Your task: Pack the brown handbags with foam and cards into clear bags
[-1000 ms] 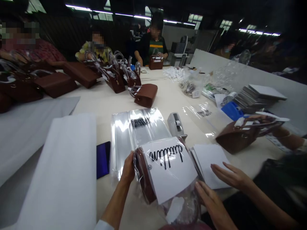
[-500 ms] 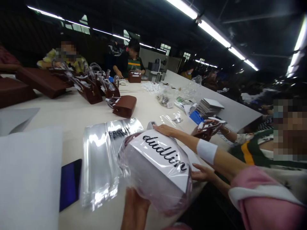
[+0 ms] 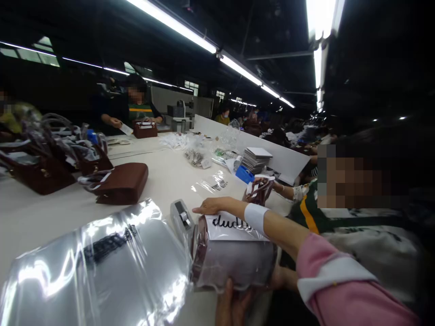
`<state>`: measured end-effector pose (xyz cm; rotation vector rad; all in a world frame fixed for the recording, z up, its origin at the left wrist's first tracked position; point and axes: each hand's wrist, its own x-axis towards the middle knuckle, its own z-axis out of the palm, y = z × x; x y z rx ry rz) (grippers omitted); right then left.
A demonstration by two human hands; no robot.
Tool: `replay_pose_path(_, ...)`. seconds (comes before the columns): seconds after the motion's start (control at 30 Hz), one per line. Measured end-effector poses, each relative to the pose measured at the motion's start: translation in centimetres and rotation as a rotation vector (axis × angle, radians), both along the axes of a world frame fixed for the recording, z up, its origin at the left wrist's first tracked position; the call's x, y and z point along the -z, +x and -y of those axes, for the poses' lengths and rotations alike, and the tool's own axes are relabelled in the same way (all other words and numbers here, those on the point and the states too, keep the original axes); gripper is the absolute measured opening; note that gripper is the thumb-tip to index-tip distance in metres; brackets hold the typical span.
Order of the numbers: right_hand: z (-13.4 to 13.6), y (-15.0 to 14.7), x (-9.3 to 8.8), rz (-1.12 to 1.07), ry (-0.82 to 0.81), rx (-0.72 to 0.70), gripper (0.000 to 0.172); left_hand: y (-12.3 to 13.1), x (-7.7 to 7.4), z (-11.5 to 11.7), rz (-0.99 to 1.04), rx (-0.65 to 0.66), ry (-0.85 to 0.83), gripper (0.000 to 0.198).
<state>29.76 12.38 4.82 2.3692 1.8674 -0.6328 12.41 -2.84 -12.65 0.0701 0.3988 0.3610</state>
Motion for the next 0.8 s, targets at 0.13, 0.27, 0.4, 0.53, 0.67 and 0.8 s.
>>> replay_pose_path(0.13,6.3,1.3,-0.8,0.016,0.208,0.092,0.055,0.7,-0.2,-0.5,-0.110,0.135,0.133,0.089)
replay_pose_path(0.27,15.3,1.2,-0.7,0.250,0.681,0.199,0.051,0.9,-1.1,-1.4,-0.115,0.252,0.226,0.092)
replay_pose_path(0.4,19.2,1.6,0.4,0.389,0.797,0.254,0.053,0.8,-0.6,-2.6,-0.161,0.340,0.310,0.087)
replay_pose_path(0.53,18.0,2.8,0.0,0.335,0.594,0.328,0.054,-1.0,1.3,-3.5,-0.206,0.374,0.351,0.084)
replay_pose_path(0.67,17.4,0.0,-1.2,0.300,0.595,0.284,0.042,-5.3,3.1,-3.9,-0.267,0.351,0.349,0.071)
replay_pose_path(0.8,16.6,-7.7,-0.3,0.176,0.882,0.084,0.034,-10.7,3.7,-4.0,-0.319,0.249,0.367,0.057)
